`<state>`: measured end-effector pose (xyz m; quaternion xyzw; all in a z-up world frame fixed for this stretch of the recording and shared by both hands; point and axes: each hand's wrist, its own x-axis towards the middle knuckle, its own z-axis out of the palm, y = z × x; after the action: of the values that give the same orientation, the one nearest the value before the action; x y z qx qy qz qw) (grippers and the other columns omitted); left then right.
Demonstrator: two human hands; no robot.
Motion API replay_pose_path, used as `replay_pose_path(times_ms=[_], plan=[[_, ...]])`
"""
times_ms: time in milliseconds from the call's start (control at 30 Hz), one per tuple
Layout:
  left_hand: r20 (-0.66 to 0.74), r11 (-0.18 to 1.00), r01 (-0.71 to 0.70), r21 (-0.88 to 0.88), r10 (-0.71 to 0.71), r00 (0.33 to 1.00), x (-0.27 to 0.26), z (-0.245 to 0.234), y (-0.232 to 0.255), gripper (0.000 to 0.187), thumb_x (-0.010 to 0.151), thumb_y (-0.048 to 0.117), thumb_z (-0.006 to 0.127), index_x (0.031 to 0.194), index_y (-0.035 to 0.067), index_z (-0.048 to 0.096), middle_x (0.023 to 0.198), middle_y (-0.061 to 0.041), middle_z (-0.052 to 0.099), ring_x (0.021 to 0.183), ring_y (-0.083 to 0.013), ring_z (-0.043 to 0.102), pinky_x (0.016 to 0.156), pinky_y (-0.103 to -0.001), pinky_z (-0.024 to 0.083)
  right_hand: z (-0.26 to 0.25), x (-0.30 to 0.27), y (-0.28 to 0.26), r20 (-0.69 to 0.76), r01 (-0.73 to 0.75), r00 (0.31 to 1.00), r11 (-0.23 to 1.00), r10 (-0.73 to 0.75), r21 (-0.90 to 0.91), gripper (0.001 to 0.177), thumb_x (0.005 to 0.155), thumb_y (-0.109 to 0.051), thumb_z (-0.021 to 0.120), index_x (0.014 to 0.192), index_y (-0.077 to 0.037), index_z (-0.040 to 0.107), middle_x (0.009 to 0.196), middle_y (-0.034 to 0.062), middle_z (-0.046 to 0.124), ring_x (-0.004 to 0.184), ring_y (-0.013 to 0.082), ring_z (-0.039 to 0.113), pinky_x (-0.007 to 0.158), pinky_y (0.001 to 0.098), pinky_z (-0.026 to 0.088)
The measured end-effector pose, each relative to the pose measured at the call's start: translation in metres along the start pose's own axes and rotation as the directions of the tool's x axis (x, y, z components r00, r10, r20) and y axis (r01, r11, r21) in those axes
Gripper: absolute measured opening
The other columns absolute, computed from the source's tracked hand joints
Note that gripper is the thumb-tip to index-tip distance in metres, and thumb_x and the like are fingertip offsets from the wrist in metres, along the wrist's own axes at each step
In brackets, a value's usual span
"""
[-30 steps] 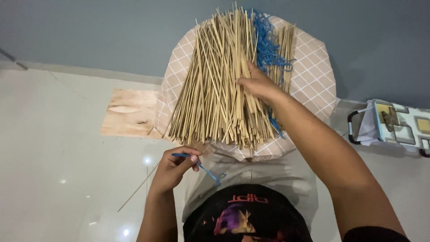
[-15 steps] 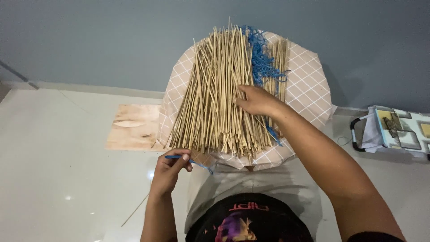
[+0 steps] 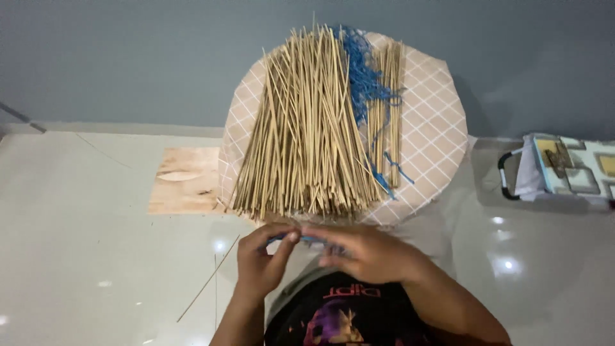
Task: The person is organizing bamboo sticks into small bundles and tying them together with blue plastic string.
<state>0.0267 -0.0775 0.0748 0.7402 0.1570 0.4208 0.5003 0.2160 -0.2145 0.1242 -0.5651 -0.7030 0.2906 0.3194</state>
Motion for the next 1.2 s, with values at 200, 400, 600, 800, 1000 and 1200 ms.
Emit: replay_pose_path(times_ms=[200,400,600,800,1000,1200], plan=[[-0.046,0.987,-0.026,0.156,0.034,0.998,0.003,0.008,0.003,0.012,0.085,0.003,0.076,0.096,0.0,0.073,0.087,-0.01,0.077,0.074,-0.0161,0.071,0.068,-0.024,0.057,-0.017,-0.012,0.054,-0.144,-0.043,0.983,0.912,0.11,0.407,0.034,0.092,-0.004,0.066,0.126,-0.008,0.071,0.094,0.0126,0.083,0.063,0.0136,0.075,0.056,0.0198,0.067],[-0.089,0.991,0.131,0.029,-0.128,0.988,-0.014,-0.004,-0.029,0.015,0.086,0.004,0.075,0.098,-0.005,0.072,0.088,-0.013,0.076,0.073,-0.0181,0.073,0.071,-0.027,0.061,-0.115,0.03,0.126,-0.495,-0.041,0.825,0.903,0.271,0.427,0.045,0.093,-0.044,0.064,0.11,-0.003,0.073,0.089,0.0138,0.075,0.075,0.0247,0.074,0.074,0.0388,0.066],[-0.089,0.958,0.258,0.129,-0.247,0.965,-0.012,-0.008,-0.028,0.017,0.084,0.009,0.076,0.095,-0.004,0.076,0.082,-0.011,0.079,0.068,-0.0166,0.074,0.067,-0.027,0.06,-0.185,0.116,0.154,-0.769,-0.011,0.508,0.896,0.387,0.444,0.024,0.102,-0.005,0.055,0.122,-0.003,0.068,0.104,0.0085,0.075,0.088,0.0134,0.074,0.074,0.0218,0.064],[-0.088,0.953,0.258,0.157,-0.247,0.965,-0.01,-0.012,-0.018,0.016,0.083,0.007,0.075,0.095,-0.003,0.077,0.083,-0.01,0.081,0.069,-0.0151,0.072,0.067,-0.026,0.059,-0.191,0.112,0.119,-0.482,-0.818,0.562,0.537,0.672,-0.205,0.061,0.108,-0.024,0.047,0.165,-0.031,0.026,0.125,0.0214,0.065,0.1,0.0306,0.068,0.092,0.0454,0.055],[-0.043,0.916,0.365,0.165,-0.364,0.931,-0.013,-0.012,-0.037,0.02,0.082,0.012,0.078,0.096,-0.001,0.079,0.077,-0.007,0.079,0.067,-0.0138,0.069,0.066,-0.026,0.057,-0.14,0.011,0.235,-0.427,-0.746,0.666,0.552,0.612,-0.372,0.043,0.084,-0.03,0.068,0.123,-0.01,0.069,0.113,0.0162,0.073,0.101,0.0378,0.069,0.092,0.0472,0.053],[0.111,0.967,0.237,0.091,-0.247,0.963,0.005,0.017,-0.016,0.018,0.085,0.012,0.075,0.098,0.0,0.079,0.081,-0.007,0.078,0.067,-0.0122,0.067,0.064,-0.024,0.056,-0.11,-0.039,0.197,-0.592,-0.837,0.507,0.521,0.626,-0.167,0.06,0.087,-0.028,0.058,0.137,0.005,0.054,0.109,0.03,0.07,0.096,0.0477,0.068,0.087,0.0488,0.054]])
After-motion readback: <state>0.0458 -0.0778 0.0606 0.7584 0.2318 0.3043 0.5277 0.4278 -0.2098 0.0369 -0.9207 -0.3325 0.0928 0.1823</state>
